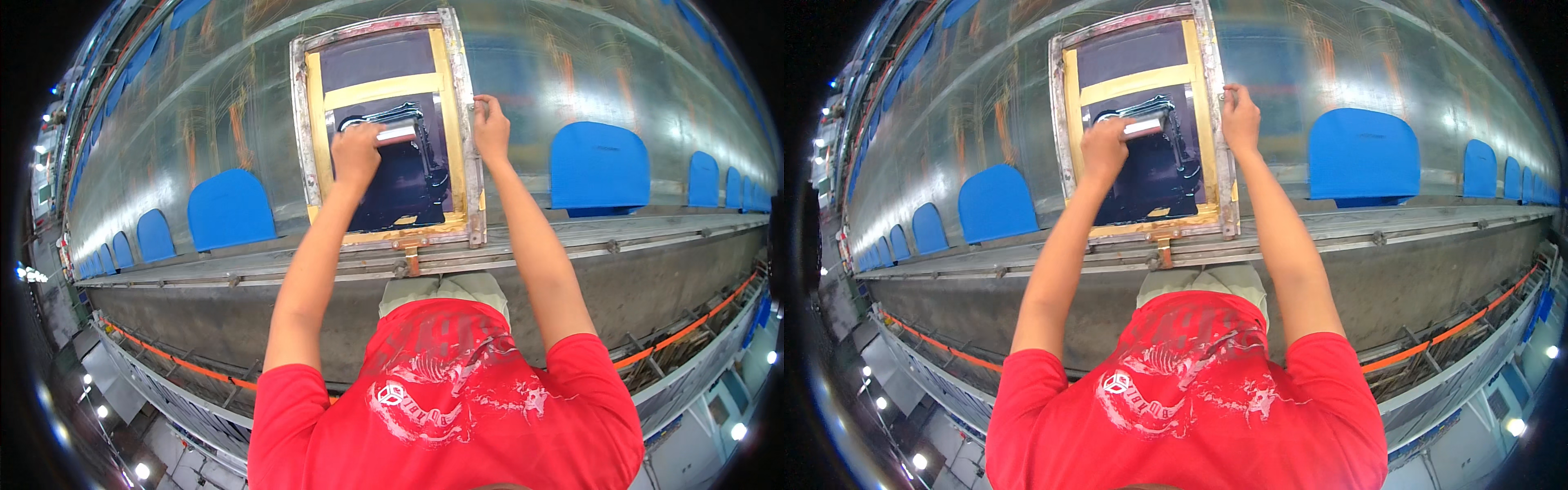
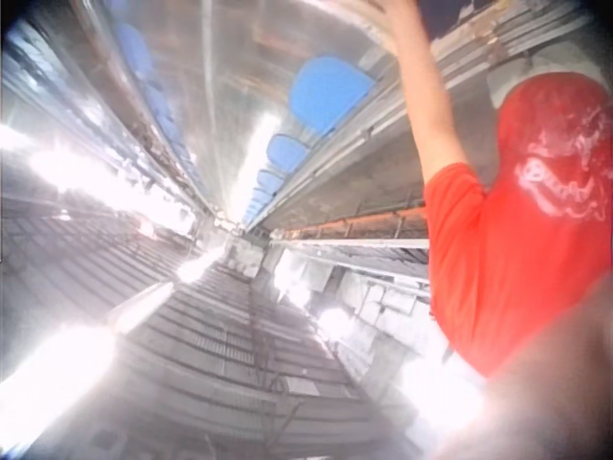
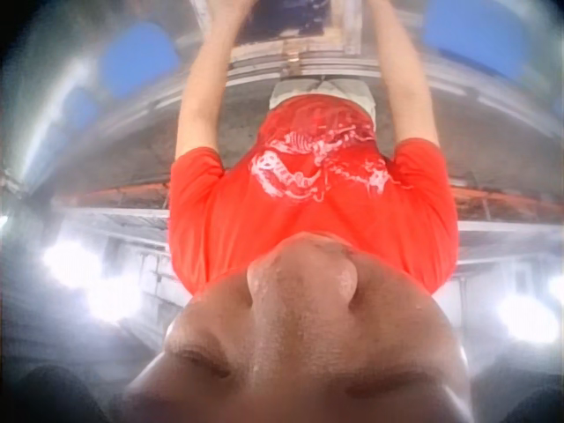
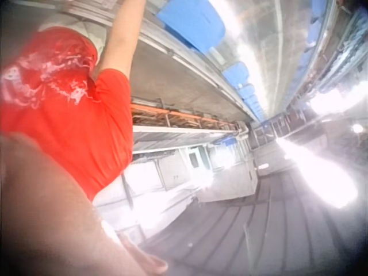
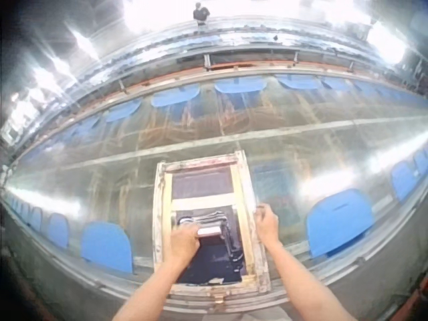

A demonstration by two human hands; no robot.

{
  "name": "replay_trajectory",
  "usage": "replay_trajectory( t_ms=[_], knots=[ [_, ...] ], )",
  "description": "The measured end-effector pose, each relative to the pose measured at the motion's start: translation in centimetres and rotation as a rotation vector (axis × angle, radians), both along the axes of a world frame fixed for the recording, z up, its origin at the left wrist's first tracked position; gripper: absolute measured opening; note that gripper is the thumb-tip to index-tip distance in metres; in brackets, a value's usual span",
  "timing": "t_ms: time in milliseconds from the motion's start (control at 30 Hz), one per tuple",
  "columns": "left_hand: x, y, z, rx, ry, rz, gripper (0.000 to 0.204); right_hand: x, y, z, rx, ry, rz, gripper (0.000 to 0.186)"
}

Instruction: The person holds a screen printing frame and uses a squeegee to spread dark ink across the mesh. The person repeatedly pulls the squeegee across the screen to distribute the ink evenly, then briefly repositions the frame before continuing the process.

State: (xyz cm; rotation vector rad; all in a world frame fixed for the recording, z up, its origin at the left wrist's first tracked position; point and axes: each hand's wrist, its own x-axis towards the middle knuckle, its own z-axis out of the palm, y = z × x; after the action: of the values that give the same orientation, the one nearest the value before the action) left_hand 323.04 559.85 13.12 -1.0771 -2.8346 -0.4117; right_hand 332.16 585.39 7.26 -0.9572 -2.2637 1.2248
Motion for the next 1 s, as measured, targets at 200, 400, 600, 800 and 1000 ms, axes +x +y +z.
replay_trajectory(
  t_ms=[200,400,600,800,1000],
  knots=[
    [8.6,-3.4,-1.4,0.103,0.039,-0.071,0.032,0.2,0.8,0.2,-0.003,-0.009,-0.034,0.019],
    [0.1,0.1,0.5,0.117,-0.056,0.036,0.028,-0.1,0.2,-0.1,-0.021,0.007,-0.029,0.02],
    [1.5,0.5,-0.2,-0.019,-0.043,0.037,0.033,0.3,0.6,0.0,-0.04,0.002,-0.008,0.021],
    [11.5,-3.8,-1.7,0.05,-0.013,-0.051,0.031,0.5,2.0,-1.1,0.047,0.081,0.028,0.022],
    [13.0,-6.7,1.0,0.184,-0.045,-0.125,0.045,-1.1,0.0,3.5,0.055,0.112,-0.02,0.023]
  ],
)
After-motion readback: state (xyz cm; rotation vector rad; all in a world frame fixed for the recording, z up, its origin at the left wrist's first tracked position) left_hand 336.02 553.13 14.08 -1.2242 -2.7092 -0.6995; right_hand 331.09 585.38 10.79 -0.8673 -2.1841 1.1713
